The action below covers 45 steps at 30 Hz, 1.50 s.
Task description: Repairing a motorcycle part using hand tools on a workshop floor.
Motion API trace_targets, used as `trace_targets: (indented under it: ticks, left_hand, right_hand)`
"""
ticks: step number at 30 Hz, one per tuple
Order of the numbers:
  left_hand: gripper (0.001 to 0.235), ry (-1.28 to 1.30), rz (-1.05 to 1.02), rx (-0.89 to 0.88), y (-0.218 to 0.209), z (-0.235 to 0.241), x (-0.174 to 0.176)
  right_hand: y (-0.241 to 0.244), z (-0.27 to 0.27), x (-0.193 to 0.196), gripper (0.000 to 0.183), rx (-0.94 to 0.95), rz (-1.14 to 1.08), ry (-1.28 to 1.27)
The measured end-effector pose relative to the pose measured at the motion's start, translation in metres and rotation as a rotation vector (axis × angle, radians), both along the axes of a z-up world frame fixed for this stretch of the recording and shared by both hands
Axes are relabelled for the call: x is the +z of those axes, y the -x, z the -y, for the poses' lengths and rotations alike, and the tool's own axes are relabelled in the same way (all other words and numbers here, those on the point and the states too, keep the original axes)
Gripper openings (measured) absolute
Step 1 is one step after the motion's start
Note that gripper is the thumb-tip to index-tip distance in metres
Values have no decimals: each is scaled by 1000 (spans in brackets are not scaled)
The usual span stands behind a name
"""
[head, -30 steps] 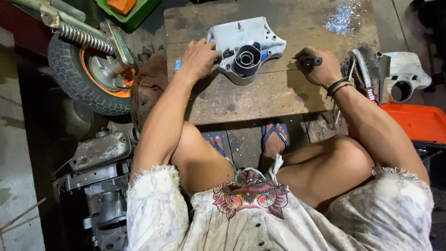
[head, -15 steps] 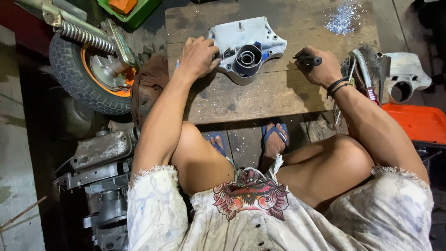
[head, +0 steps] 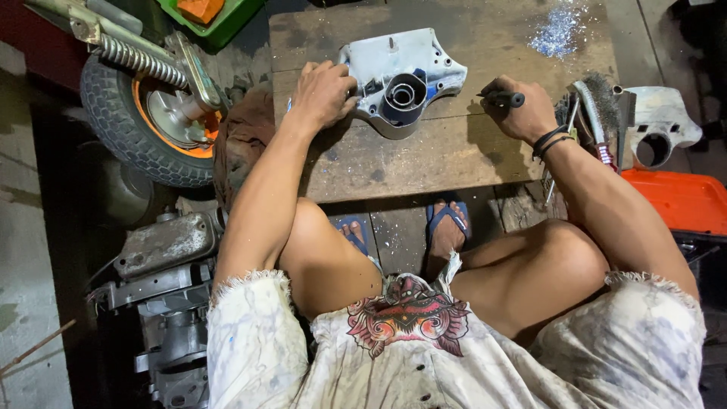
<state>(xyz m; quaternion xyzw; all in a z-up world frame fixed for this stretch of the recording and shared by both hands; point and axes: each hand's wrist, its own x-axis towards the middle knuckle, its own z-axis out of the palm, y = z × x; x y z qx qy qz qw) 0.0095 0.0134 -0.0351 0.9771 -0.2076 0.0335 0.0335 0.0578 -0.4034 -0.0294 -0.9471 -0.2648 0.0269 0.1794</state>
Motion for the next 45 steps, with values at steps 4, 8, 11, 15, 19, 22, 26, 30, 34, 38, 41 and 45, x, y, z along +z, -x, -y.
trace_targets:
  ticks: [4,8,11,15,19,22,26,30,34,38,41,45]
  left_hand:
    - [26,-16,-10,15,0,2,3]
    - [24,-2,-17,13,-1,0,-1]
    - [24,-5,-2,14,-2,-1,-5]
    - [24,0,-23,18,-2,-1,-2]
    - [23,-3,17,6,-2,-2,-6]
    - [22,-15,19,8,-3,-2,-5]
    - [23,-14,-8,10,-2,-1,-3]
    - [39,40,-66,53,4,3,9]
    - [83,78,-279,217,9,12,31]
    - [106,84,-431,340,14,9,37]
    - [100,77,-431,356,13,4,29]
    - [92,72,-514,430,13,2,30]
  right_hand:
    - [0,1,0,16,3,1,-9]
    - [-1,4,-3,18,19,10,-27]
    - [-1,4,-5,17,13,19,-33]
    - [-3,5,-6,19,15,5,-23]
    - [-2,5,-4,19,37,18,-35]
    - [-2,5,-6,18,21,24,-21]
    - [-3,6,-8,17,20,29,-19]
    - [-1,4,-4,17,44,31,-45]
    - [0,2,-1,18,37,-1,-60]
    - [0,2,-2,17,45,14,-81]
    - [0,2,-1,17,39,10,-74]
    - [-1,2,-4,18,14,7,-39]
